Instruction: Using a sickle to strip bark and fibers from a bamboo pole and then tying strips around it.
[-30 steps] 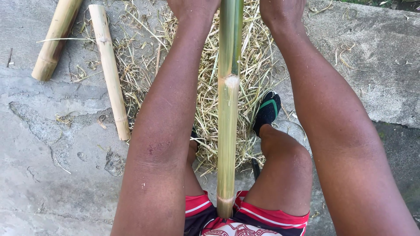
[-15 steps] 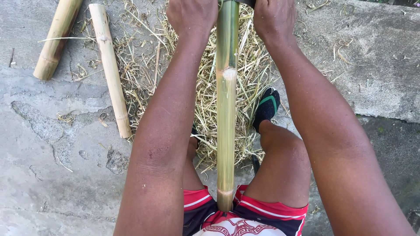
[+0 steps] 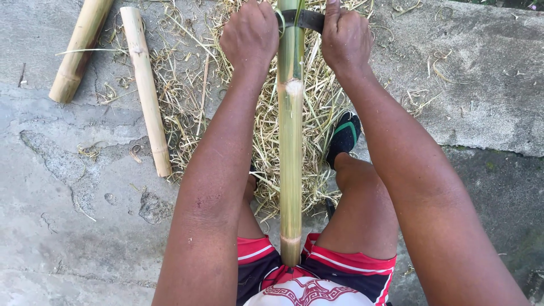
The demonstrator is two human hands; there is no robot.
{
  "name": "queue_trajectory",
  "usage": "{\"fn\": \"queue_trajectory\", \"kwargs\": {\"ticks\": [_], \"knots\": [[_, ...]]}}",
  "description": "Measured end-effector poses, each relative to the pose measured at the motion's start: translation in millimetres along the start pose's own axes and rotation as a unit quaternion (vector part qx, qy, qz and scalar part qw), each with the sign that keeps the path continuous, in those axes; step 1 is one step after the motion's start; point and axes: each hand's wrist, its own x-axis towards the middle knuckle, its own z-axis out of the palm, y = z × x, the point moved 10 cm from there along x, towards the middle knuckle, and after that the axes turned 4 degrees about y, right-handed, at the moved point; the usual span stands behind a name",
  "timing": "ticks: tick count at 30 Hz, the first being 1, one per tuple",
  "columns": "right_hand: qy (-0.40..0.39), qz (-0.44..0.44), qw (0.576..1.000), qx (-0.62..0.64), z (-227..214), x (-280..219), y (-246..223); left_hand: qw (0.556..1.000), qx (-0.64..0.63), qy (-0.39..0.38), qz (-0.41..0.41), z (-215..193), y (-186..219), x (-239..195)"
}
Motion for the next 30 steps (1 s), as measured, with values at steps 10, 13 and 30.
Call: {"fn": "queue_trajectory", "kwargs": {"ticks": [10, 13, 30], "knots": [[-0.007, -0.001, 1.000, -0.002, -5.7, -16.8, -8.6, 0.999, 0.024, -0.029, -0.013, -1.3, -6.8, -13.6], [-0.021, 0.016, 1.000, -0.003, -4.4, -27.6, -8.8, 0.999, 0.025, -0.041, -0.014, -0.8, -11.6, -23.0], [-0.078, 0.085, 0.993, -0.037, -2.2, -91.8, 0.7, 0.993, 0.077, -0.082, -0.033, -20.0, -19.4, -85.7]]}}
